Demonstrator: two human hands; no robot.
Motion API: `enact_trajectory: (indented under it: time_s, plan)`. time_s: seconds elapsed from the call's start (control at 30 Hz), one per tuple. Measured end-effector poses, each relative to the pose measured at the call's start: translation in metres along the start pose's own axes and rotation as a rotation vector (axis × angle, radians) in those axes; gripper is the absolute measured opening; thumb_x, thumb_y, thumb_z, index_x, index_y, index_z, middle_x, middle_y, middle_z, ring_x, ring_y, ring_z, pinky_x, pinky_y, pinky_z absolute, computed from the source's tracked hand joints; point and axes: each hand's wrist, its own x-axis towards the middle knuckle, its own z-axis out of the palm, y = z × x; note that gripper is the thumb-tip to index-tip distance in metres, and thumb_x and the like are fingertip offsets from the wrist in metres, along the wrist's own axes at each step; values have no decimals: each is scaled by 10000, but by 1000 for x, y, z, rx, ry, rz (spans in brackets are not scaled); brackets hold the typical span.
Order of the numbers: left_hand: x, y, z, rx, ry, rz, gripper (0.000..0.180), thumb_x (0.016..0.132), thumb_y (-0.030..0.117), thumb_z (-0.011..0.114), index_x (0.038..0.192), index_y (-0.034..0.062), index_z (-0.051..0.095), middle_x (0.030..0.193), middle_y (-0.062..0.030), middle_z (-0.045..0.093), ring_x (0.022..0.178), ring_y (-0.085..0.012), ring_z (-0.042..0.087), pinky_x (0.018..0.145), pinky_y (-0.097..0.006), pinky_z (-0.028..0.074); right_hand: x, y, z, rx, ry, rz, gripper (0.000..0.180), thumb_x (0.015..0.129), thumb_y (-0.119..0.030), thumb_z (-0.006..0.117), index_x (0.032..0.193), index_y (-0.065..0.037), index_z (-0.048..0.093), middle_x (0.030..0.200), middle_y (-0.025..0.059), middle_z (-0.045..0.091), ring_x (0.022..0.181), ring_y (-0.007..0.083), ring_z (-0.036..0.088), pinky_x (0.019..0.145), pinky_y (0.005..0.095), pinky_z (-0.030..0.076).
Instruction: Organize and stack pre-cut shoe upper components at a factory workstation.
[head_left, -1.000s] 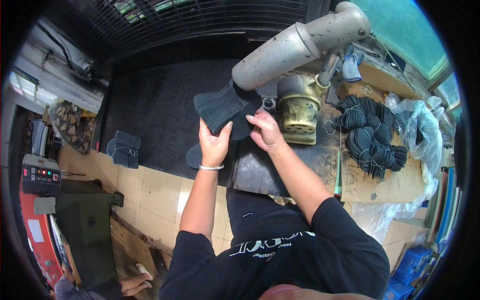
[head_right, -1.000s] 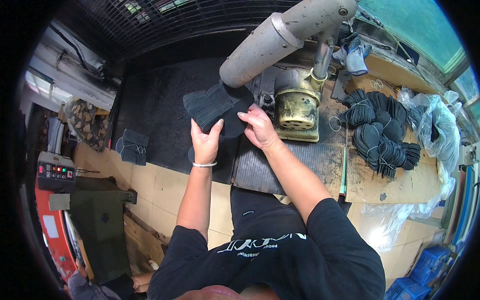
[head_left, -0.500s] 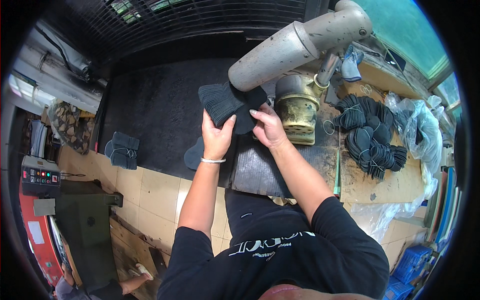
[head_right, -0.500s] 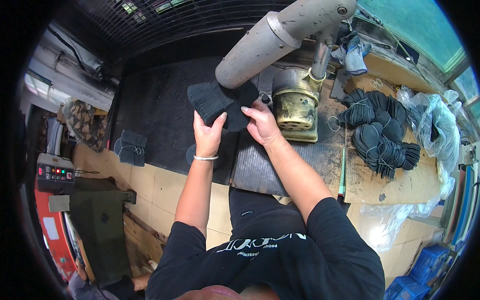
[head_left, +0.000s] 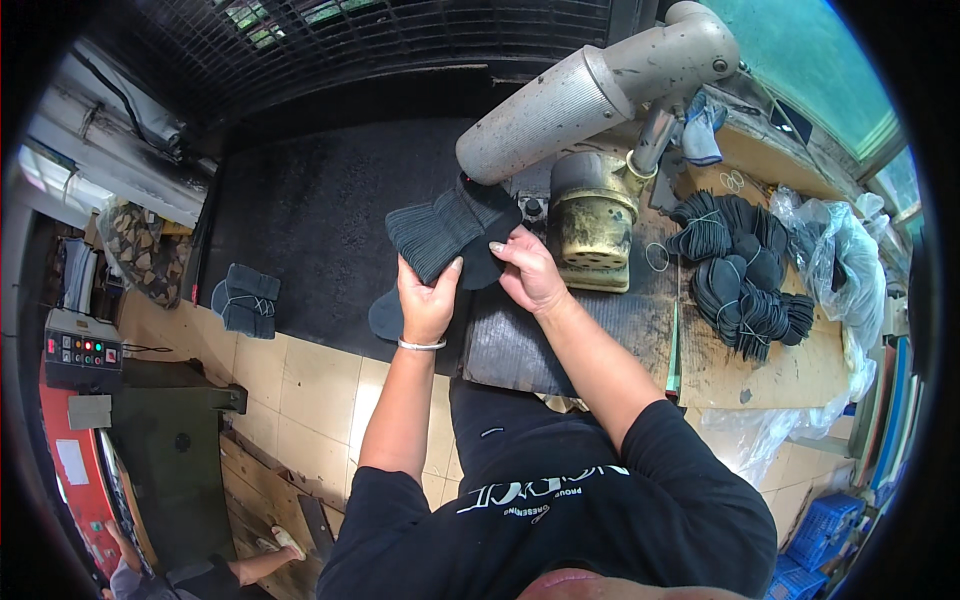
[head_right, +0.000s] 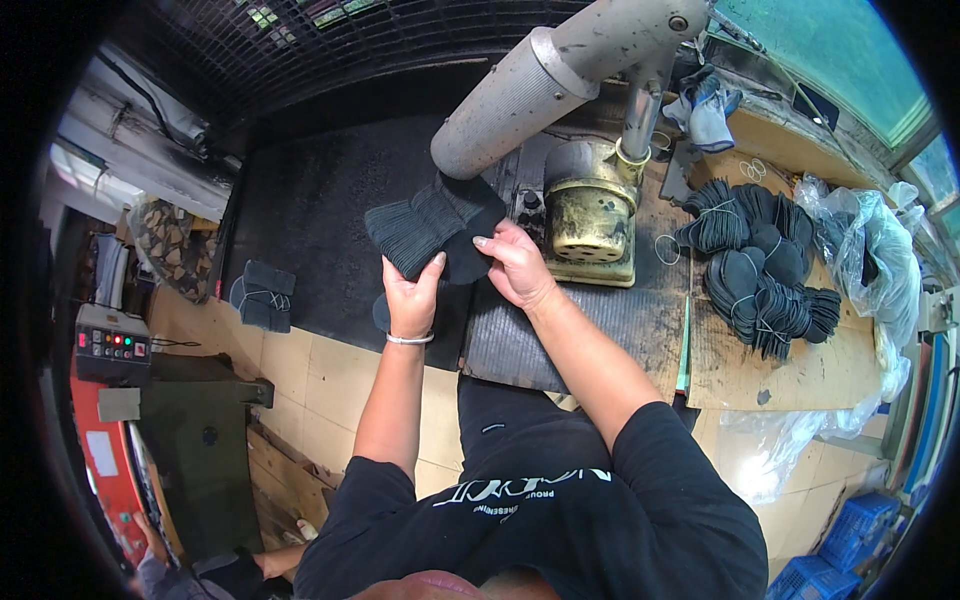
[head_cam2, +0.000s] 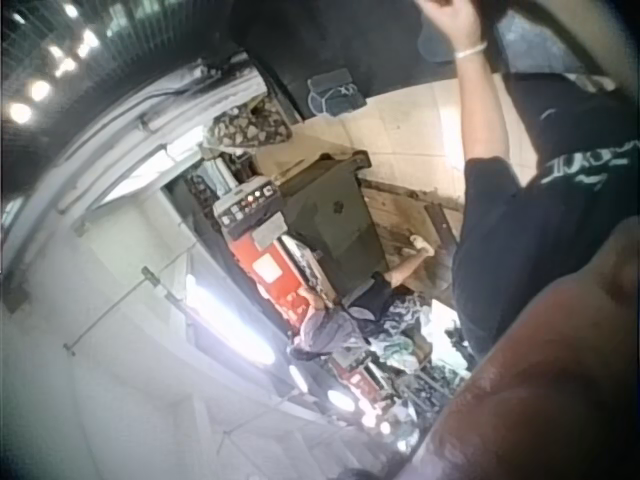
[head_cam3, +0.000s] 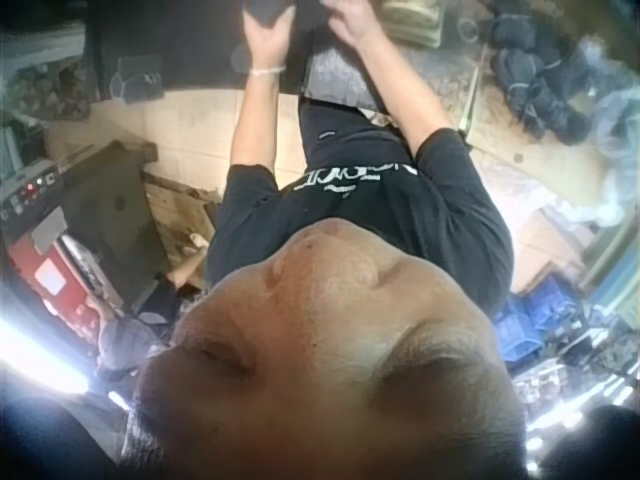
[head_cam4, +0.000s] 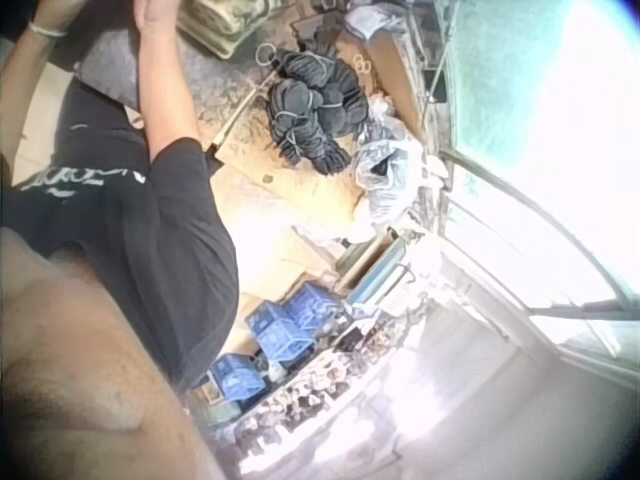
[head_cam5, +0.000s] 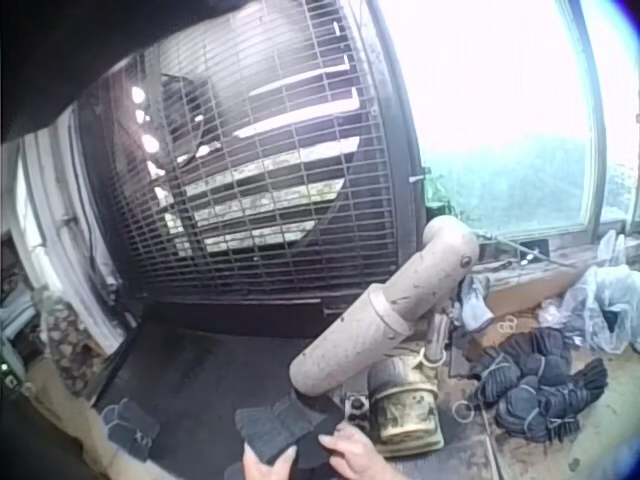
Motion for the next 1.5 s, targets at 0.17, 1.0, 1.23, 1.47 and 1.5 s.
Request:
enact_trajectory:
  time_s: [0.17, 1.0, 1.23, 1.47, 1.5]
  plan:
    - [-10, -4, -7, 16, 13, 16, 404, 822, -44, 655, 1186, -18, 480, 1110, -84, 600, 997, -143, 580, 910, -281, 450, -4, 3, -1, 7, -26, 17, 303, 856, 3, 567, 1159, -5, 547, 1075, 86, 641, 1002, 177, 616, 921, 316, 464]
    - [63, 19, 13, -63, -28, -51, 417, 830, -16, 643, 1212, -28, 475, 1133, -105, 599, 1009, -165, 579, 908, -290, 467, 37, -29, 16, -33, 47, -24, 347, 888, 23, 487, 1233, 54, 489, 1231, 180, 559, 1148, 262, 552, 1012, 372, 429]
    - [60, 21, 16, -98, -55, -82, 431, 828, -28, 641, 1225, -19, 472, 1145, -101, 595, 1017, -161, 577, 911, -284, 468, 31, -30, 17, -22, 53, -43, 331, 875, 31, 494, 1205, 37, 524, 1198, 149, 585, 1112, 237, 570, 984, 348, 443]
    - [44, 25, 17, -44, -84, -116, 432, 839, -11, 634, 1236, -12, 463, 1138, -102, 596, 1018, -172, 588, 927, -298, 468, 13, -28, 14, -41, 50, -62, 302, 888, 6, 513, 1188, 40, 491, 1171, 157, 577, 1093, 243, 575, 970, 361, 453]
    - [43, 23, 17, -30, -84, -112, 432, 839, -11, 635, 1235, -13, 462, 1134, -102, 599, 1012, -170, 590, 923, -298, 471, 10, -27, 11, -48, 42, -61, 279, 890, -2, 526, 1163, 42, 491, 1158, 165, 573, 1088, 248, 574, 971, 371, 452]
